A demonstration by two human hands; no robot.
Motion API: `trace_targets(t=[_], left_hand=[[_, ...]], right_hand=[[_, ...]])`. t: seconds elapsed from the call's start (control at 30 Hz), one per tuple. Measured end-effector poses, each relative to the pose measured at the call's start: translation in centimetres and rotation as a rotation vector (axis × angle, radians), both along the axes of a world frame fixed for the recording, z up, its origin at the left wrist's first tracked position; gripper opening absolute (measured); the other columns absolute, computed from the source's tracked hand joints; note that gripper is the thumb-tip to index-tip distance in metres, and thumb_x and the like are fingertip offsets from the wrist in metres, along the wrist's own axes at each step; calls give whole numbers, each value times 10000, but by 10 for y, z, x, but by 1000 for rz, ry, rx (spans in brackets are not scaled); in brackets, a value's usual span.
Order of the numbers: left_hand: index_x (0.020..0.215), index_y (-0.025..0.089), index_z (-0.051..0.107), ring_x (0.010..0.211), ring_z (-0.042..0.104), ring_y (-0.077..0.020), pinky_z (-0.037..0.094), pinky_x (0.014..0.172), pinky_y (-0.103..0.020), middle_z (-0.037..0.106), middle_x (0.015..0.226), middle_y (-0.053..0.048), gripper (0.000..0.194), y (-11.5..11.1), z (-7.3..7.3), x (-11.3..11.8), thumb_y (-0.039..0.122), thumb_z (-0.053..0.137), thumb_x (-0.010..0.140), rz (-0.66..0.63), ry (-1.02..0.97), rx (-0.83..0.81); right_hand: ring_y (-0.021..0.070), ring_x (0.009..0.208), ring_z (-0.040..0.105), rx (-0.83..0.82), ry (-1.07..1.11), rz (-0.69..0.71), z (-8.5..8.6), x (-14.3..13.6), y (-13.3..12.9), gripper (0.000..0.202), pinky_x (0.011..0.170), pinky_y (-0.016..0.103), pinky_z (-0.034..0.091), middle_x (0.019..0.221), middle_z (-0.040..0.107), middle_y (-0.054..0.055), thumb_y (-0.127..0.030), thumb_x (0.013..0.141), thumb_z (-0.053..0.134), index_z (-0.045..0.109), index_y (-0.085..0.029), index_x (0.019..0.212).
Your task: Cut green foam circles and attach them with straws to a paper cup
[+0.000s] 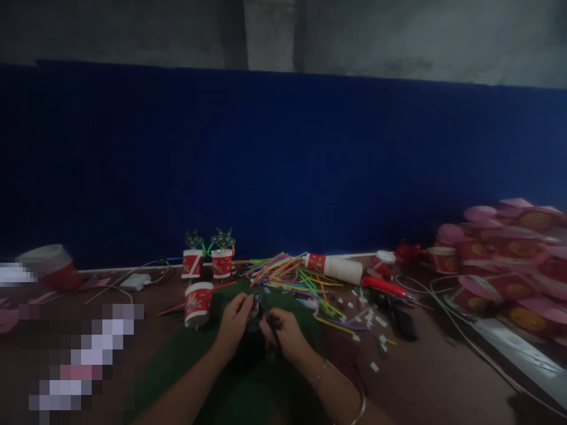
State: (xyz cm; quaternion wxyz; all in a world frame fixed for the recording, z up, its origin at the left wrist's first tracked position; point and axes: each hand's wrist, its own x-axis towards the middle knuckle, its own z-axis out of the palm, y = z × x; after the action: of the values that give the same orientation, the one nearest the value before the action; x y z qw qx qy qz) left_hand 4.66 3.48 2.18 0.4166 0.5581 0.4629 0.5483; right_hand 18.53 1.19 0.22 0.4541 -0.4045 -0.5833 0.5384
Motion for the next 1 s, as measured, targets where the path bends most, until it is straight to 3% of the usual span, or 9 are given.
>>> trace_targets(t=[0.37, 1.0], left_hand=[[529, 186, 499, 523, 405, -114, 332, 531, -215, 464, 518, 30, 327, 3, 1, -2, 430, 560, 738, -26, 69, 64], [581, 175, 515, 503, 385, -91, 316, 509, -202, 434, 518, 45, 331, 1, 1, -1, 458, 560, 748, 32, -62, -2]], right_hand=[[67, 323, 406, -1, -3, 9, 2, 1, -1, 366, 346, 167, 306, 389, 475, -73, -494, 674, 651, 492, -164, 687], [66, 308, 407, -34, -39, -4, 2, 0, 0, 344, 330, 165, 318, 380, 469, -79, -474, 664, 648, 498, -166, 685]])
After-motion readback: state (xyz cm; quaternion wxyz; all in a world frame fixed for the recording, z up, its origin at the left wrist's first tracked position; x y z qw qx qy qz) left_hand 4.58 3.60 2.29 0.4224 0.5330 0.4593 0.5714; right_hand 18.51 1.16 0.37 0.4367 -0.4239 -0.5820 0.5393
